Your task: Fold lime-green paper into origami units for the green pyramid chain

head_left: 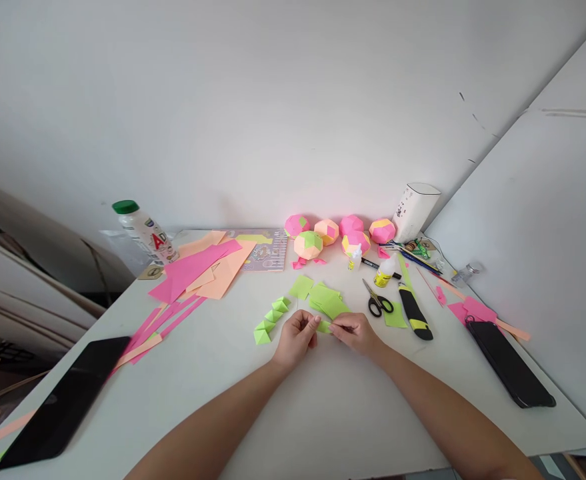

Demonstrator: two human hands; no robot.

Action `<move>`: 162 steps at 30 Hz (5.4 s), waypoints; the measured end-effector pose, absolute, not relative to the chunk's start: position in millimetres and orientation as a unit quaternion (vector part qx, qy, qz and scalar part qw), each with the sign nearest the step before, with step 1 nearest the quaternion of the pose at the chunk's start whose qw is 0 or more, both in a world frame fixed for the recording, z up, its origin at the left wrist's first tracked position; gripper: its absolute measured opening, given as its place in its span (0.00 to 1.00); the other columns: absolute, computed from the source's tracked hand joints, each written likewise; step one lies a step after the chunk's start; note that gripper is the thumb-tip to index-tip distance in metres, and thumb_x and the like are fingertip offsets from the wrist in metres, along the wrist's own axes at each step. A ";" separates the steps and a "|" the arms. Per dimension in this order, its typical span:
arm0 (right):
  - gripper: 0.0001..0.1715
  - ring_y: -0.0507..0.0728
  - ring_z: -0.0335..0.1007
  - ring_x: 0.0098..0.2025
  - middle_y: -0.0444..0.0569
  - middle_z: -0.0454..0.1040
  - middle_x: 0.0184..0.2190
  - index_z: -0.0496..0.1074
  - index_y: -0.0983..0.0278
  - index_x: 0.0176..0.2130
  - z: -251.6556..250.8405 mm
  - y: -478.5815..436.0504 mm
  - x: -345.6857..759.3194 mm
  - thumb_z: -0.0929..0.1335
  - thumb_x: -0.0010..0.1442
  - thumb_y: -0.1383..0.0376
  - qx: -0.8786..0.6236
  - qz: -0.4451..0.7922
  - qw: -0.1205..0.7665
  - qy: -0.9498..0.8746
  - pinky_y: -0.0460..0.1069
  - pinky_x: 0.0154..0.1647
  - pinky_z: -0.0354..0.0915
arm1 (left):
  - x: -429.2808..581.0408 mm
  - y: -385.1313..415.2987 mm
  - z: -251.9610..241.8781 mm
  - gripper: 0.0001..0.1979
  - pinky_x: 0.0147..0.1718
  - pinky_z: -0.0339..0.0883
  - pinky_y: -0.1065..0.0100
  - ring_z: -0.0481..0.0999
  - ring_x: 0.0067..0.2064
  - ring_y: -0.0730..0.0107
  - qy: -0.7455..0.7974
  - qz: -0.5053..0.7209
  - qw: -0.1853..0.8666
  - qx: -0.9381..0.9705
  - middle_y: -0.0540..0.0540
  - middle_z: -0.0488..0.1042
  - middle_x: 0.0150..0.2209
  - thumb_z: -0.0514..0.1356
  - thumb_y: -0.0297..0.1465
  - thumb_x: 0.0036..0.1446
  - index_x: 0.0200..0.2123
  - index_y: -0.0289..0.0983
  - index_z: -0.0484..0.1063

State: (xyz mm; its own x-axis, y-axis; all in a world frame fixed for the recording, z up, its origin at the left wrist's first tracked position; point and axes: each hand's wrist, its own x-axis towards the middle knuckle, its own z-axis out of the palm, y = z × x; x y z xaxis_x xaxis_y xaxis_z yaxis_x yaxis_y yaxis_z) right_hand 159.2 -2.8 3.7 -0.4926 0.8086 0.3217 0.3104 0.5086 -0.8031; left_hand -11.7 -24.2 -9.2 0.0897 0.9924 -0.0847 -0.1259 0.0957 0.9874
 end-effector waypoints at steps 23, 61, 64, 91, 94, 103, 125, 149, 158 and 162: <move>0.13 0.50 0.63 0.22 0.49 0.73 0.27 0.74 0.65 0.39 -11.9 0.7 159.5 0.66 0.52 0.67 -0.349 0.313 0.398 -0.789 0.44 0.22 0.62 | -8.0 -20.0 -12.3 0.17 0.19 0.58 0.73 0.67 0.20 0.73 0.433 0.491 0.604 0.453 0.56 0.65 0.16 0.54 0.46 0.53 0.35 0.38 0.61; 0.13 0.49 0.63 0.21 0.45 0.69 0.22 0.73 0.67 0.37 -5.8 -2.4 160.2 0.69 0.52 0.62 -0.356 0.365 0.381 -0.771 0.44 0.20 0.61 | -8.1 -23.7 -12.6 0.19 0.21 0.57 0.73 0.63 0.20 0.78 0.406 0.474 0.612 0.486 0.56 0.61 0.21 0.56 0.42 0.53 0.42 0.37 0.60; 0.12 0.49 0.62 0.21 0.45 0.69 0.23 0.73 0.65 0.37 -7.3 -1.3 159.6 0.69 0.51 0.63 -0.343 0.347 0.384 -0.783 0.44 0.20 0.61 | -8.4 -23.5 -12.2 0.20 0.20 0.57 0.73 0.63 0.20 0.77 0.407 0.479 0.612 0.480 0.57 0.60 0.20 0.57 0.42 0.52 0.44 0.37 0.59; 0.19 0.55 0.71 0.38 0.53 0.72 0.41 0.70 0.61 0.46 -10.7 -3.5 161.2 0.61 0.56 0.74 -0.267 0.166 0.394 -0.864 0.48 0.35 0.69 | -11.1 -23.3 -3.1 0.20 0.22 0.58 0.73 0.64 0.20 0.76 0.393 0.465 0.656 0.446 0.54 0.64 0.20 0.58 0.47 0.50 0.38 0.37 0.65; 0.19 0.55 0.72 0.39 0.53 0.73 0.42 0.70 0.61 0.46 -9.2 -4.1 161.0 0.62 0.56 0.73 -0.264 0.170 0.398 -0.862 0.48 0.36 0.70 | -12.5 -22.3 -4.4 0.19 0.22 0.58 0.73 0.65 0.21 0.77 0.377 0.465 0.671 0.438 0.54 0.65 0.21 0.58 0.46 0.50 0.38 0.37 0.65; 0.22 0.56 0.72 0.39 0.53 0.72 0.45 0.69 0.60 0.48 -7.2 -5.4 161.4 0.63 0.55 0.74 -0.264 0.174 0.396 -0.862 0.49 0.34 0.72 | -15.0 -20.0 -7.5 0.18 0.22 0.58 0.73 0.65 0.21 0.76 0.355 0.475 0.681 0.429 0.53 0.66 0.21 0.57 0.45 0.51 0.38 0.37 0.66; 0.14 0.52 0.71 0.31 0.54 0.70 0.45 0.69 0.63 0.44 -7.3 -5.3 161.7 0.62 0.59 0.72 -0.229 0.038 0.385 -0.893 0.48 0.33 0.70 | -11.6 -19.9 -5.1 0.18 0.20 0.58 0.73 0.64 0.18 0.78 0.401 0.488 0.655 0.415 0.56 0.64 0.19 0.58 0.45 0.50 0.37 0.37 0.65; 0.08 0.53 0.66 0.27 0.51 0.71 0.28 0.72 0.64 0.32 -4.7 -5.2 158.6 0.63 0.57 0.67 -0.313 0.240 0.398 -0.828 0.47 0.26 0.64 | -10.1 -23.7 -11.1 0.16 0.27 0.65 0.70 0.75 0.34 0.66 0.444 0.423 0.585 0.531 0.45 0.76 0.32 0.54 0.41 0.55 0.42 0.36 0.66; 0.10 0.50 0.65 0.20 0.44 0.69 0.22 0.70 0.65 0.27 -2.7 -0.4 159.1 0.67 0.54 0.61 -0.399 0.443 0.375 -0.710 0.45 0.20 0.61 | -14.1 -25.7 -6.7 0.17 0.32 0.66 0.68 0.74 0.35 0.67 0.407 0.380 0.577 0.598 0.45 0.77 0.34 0.50 0.38 0.59 0.46 0.37 0.68; 0.12 0.49 0.64 0.19 0.42 0.68 0.20 0.69 0.65 0.26 -3.6 -0.5 159.4 0.68 0.53 0.59 -0.410 0.459 0.371 -0.695 0.45 0.20 0.61 | -14.2 -27.0 -4.6 0.16 0.35 0.66 0.67 0.74 0.37 0.66 0.391 0.381 0.568 0.616 0.44 0.76 0.35 0.50 0.38 0.58 0.45 0.38 0.69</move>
